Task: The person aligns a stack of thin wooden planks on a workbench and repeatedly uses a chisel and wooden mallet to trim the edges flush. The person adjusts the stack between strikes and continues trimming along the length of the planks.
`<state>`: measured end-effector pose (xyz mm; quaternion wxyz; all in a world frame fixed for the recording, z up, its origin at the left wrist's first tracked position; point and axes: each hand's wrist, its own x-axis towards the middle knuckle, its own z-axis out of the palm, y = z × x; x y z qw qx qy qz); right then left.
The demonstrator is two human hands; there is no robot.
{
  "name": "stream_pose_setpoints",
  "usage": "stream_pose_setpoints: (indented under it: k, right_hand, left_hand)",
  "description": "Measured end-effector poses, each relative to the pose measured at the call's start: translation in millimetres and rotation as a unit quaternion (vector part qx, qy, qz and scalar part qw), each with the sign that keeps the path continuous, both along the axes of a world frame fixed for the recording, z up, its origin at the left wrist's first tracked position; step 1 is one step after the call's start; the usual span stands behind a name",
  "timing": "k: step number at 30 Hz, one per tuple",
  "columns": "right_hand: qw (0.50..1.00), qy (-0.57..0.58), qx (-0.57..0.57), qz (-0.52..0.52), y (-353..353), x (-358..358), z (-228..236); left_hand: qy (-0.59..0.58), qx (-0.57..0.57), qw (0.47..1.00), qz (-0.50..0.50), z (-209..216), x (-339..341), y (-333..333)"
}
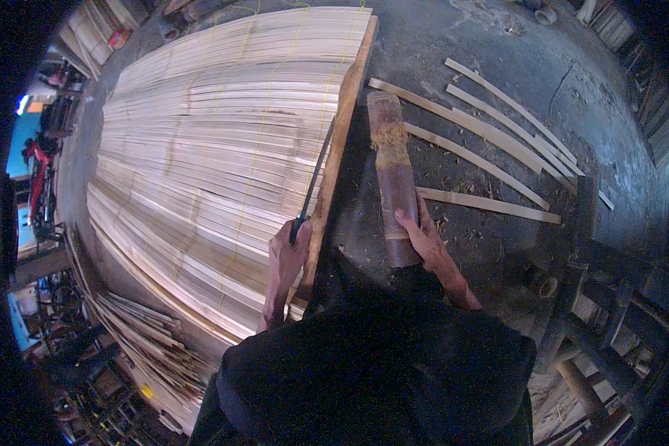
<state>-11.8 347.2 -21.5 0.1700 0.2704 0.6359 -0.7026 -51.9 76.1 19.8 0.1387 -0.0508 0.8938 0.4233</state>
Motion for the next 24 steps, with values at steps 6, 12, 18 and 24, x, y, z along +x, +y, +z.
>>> stream_pose_setpoints:
  k: [6, 12, 18, 24]
  right_hand:
    - [0.975, 0.092, 0.187, 0.079, 9, -17, 42]
    - [0.894, 0.380, 0.230, -0.055, 7, -82, 175]
    - [0.866, 0.391, 0.311, 0.020, 10, -75, 68]
    - [0.928, 0.185, 0.278, 0.168, 27, -83, 43]
  left_hand:
    - [-0.002, -0.009, 1.000, -0.015, 2, 5, 1]
    - [-0.060, -0.076, 0.995, -0.015, 15, 5, -7]
    - [-0.031, -0.083, 0.995, -0.043, 0, 1, 2]
    - [-0.059, -0.119, 0.990, -0.047, 5, 3, 2]
